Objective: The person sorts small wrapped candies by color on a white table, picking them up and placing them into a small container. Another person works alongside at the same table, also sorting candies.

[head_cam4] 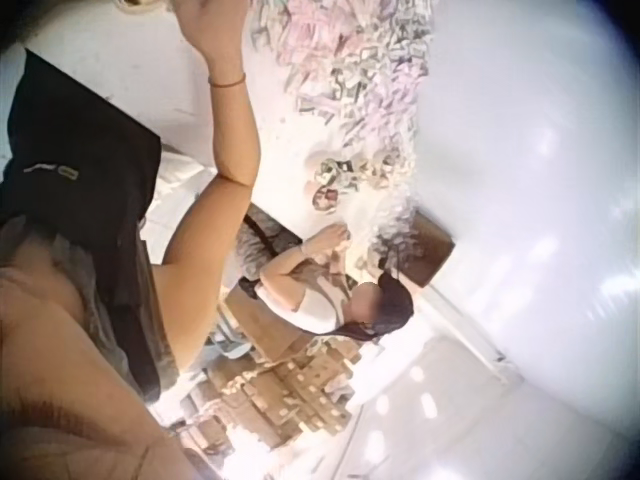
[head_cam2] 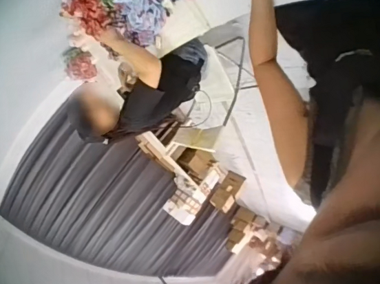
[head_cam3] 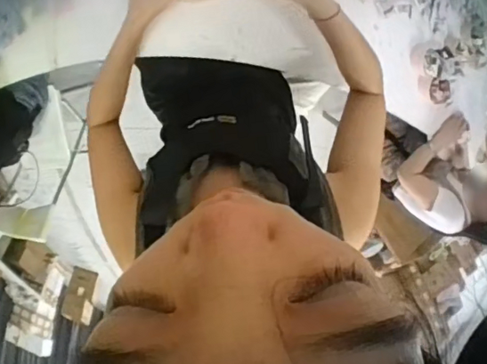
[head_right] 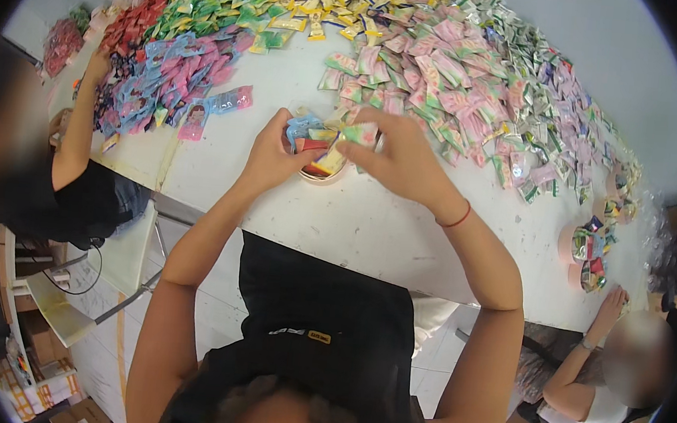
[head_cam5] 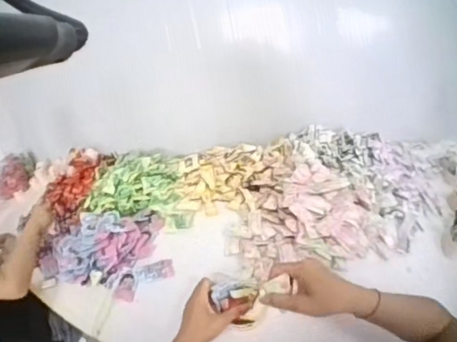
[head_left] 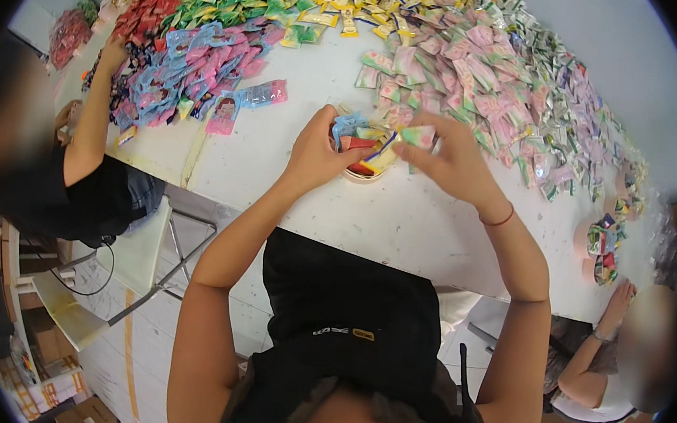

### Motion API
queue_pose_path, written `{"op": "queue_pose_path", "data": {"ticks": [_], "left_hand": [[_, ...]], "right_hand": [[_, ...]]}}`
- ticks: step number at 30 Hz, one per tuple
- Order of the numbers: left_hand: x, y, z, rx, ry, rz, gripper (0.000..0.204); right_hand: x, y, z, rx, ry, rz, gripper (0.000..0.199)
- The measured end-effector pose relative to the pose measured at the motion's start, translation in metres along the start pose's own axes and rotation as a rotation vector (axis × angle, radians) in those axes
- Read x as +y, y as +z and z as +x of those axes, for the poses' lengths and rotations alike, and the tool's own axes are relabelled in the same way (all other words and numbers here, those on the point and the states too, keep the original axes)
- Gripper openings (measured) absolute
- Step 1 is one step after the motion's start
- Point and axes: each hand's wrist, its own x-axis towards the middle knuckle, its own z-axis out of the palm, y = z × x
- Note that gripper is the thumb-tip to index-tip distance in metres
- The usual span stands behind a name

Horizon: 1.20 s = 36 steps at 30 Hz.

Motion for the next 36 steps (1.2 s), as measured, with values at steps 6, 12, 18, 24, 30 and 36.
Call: {"op": "queue_pose_path", "data": {"ticks": [6,12,18,24,30,36], "left_hand": [[-0.003,0.012,-0.005,0.030,-0.030,-0.236,0.052],[-0.004,-0.007,0.001,-0.288,0.000,-0.487,0.067],[0.003,-0.004,0.026,-0.335,0.043,-0.280,0.060],[-0.003,0.004,0.029,-0.265,-0.012,-0.280,0.046],[-0.013,0.004,0.031,-0.290,0.073,-0.324,0.047],[-0.006,-0.005,0.028,-0.420,-0.011,-0.443,0.054]], "right_hand": [[0.021,0.028,0.019,0.056,-0.202,-0.324,0.029],[0.044,0.029,0.030,-0.009,-0.093,-0.346,0.037],[0.065,0.026,0.022,0.214,-0.024,0.100,0.030],[0.037,0.044,0.002,0.166,0.069,0.422,0.015],[0.061,0.055,0.008,0.388,-0.488,-0.193,0.010],[0.072,0.054,-0.004,0.196,-0.370,-0.207,0.015]]}}
